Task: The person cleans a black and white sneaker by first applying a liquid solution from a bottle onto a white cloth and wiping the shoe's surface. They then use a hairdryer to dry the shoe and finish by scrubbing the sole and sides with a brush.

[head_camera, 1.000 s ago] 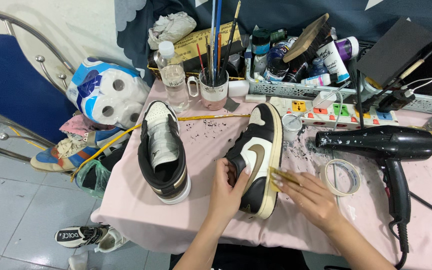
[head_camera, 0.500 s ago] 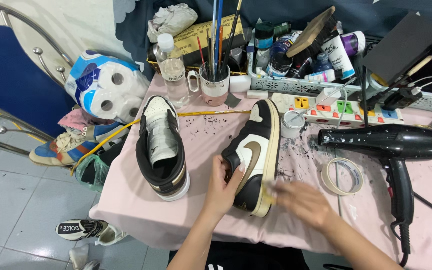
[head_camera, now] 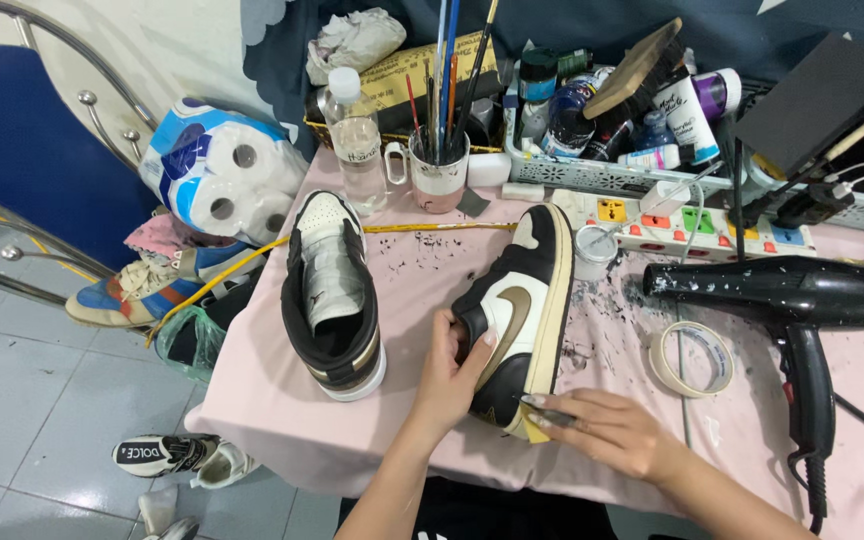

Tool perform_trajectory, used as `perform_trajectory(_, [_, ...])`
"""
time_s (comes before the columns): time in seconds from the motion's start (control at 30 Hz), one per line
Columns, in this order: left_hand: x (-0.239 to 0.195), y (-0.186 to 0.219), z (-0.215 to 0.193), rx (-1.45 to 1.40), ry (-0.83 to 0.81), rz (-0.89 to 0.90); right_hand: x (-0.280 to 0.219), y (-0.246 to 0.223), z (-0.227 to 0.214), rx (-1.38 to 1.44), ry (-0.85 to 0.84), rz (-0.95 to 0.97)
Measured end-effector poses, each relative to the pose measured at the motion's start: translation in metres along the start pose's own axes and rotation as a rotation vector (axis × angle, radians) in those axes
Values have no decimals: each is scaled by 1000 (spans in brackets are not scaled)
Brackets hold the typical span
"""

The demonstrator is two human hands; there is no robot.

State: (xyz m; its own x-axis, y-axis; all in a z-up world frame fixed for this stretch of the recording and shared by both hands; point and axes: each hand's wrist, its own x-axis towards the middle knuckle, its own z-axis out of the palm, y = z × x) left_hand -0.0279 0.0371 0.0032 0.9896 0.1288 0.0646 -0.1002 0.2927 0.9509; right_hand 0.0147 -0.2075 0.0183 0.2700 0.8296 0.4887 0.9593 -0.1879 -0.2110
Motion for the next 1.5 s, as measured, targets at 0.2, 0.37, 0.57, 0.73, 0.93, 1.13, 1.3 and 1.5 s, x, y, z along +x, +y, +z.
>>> perform_trajectory(0.2, [-1, 1, -1, -2, -6, -6, 0, -1, -7, -49, 176, -67])
perform_trajectory(0.37, [-1, 3, -3, -6, -29, 4, 16, -2, -7, 133, -649, 990])
perform_trajectory(0.57, [0, 3, -7, 26, -24, -9, 6, -2, -1, -35, 102, -291])
perform_trajectory(0.73, [1, -2, -9, -21, -31, -32, -9, 8, -2, -78, 61, -127])
perform_trajectory(0.93, [-24, 8, -4, 417, 102, -56, 3, -2, 0, -60, 143, -135])
perform_trajectory(1.13, [-30, 23, 9, 310, 21, 24, 17, -5, -25, -80, 135, -155])
perform_trajectory(1.3, [-21, 32, 14, 364, -25, 110, 12, -12, -24, -65, 148, -145])
perform_trajectory(1.5, [-15, 31, 14, 236, -14, 55, -10, -15, -1, -115, 242, -161])
